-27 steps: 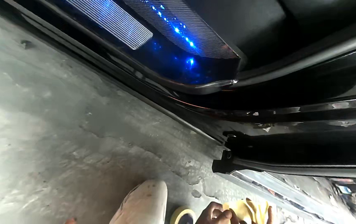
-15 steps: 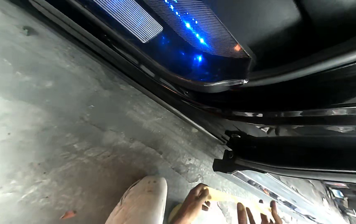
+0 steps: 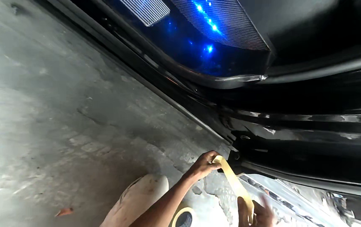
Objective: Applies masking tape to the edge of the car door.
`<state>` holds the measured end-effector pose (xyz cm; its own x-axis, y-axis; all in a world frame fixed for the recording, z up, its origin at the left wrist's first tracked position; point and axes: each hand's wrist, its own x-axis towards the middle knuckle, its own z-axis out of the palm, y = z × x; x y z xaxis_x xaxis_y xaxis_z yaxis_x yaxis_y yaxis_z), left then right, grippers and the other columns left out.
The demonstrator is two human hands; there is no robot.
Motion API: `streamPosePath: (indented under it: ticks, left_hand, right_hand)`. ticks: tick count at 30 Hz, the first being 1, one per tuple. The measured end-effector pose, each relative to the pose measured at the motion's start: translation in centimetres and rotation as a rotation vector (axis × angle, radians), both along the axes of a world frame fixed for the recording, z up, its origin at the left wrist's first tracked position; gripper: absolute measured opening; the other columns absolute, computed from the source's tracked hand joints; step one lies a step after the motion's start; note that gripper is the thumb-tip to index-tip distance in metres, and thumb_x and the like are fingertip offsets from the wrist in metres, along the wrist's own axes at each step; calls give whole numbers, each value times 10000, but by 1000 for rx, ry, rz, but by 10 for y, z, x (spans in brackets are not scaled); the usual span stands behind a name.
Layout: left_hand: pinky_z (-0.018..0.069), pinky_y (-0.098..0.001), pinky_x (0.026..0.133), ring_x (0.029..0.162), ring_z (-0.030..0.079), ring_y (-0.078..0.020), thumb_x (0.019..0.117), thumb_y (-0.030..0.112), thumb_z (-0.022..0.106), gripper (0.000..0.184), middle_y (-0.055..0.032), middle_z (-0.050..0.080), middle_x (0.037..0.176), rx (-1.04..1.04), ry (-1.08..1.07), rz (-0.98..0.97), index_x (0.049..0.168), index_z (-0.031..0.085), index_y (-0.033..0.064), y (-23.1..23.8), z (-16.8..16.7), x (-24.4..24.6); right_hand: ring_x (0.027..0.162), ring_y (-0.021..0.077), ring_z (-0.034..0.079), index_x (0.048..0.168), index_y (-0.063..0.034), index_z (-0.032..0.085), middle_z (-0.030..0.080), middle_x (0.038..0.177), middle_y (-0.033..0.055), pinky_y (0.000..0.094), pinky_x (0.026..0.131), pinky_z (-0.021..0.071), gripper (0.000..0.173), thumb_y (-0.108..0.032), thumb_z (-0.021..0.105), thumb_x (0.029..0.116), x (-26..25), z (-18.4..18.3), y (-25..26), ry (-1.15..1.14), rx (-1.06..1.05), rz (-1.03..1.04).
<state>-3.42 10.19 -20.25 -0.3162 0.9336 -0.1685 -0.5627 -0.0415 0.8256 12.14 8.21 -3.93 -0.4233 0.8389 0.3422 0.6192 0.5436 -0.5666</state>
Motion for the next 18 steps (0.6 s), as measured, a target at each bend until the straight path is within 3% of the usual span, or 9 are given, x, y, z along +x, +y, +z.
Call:
streamPosePath:
  ticks: [1, 3, 8, 12, 18]
  left_hand:
    - [564, -346, 932, 1047, 673, -161, 927, 122, 701, 345, -107, 689, 1159, -13, 39, 11, 1251, 637, 24, 9, -3, -2]
    - [562, -355, 924, 1040, 672, -169, 928, 122, 702, 418, -108, 684, 1195, -44, 79, 25, 1335, 624, 66, 24, -11, -2]
    - [557, -321, 869, 929, 668, -141, 967, 118, 649, 309, -102, 697, 1070, -47, 130, 46, 1261, 652, 25, 45, -19, 1]
    - [557, -320, 887, 942, 681, -131, 986, 187, 655, 278, -75, 717, 1050, -54, 163, 10, 1222, 672, 41, 48, -15, -2]
    - [554, -319, 894, 936, 690, -132, 985, 149, 651, 271, -95, 729, 1034, -10, 223, 13, 1221, 658, 15, 50, -8, -3]
  right_hand:
    - [870, 92, 698, 1123, 165, 628, 706, 933, 135, 239, 820, 597, 308, -13, 735, 895, 2, -7, -2, -67, 21, -2]
    - [930, 138, 712, 995, 65, 750, 730, 965, 166, 239, 854, 591, 130, -25, 723, 906, 6, -24, -8, -170, 48, 36]
    - [971, 128, 699, 996, 73, 721, 718, 998, 166, 230, 875, 575, 148, -51, 723, 916, 4, -51, -27, -125, -84, -99]
    - [931, 94, 689, 1000, 99, 666, 697, 974, 149, 224, 849, 581, 160, -22, 715, 908, 7, -52, -28, -23, -164, -160]
    - [892, 69, 689, 1022, 79, 633, 687, 961, 95, 220, 805, 591, 156, -37, 696, 938, 12, -44, -26, 58, -254, -172]
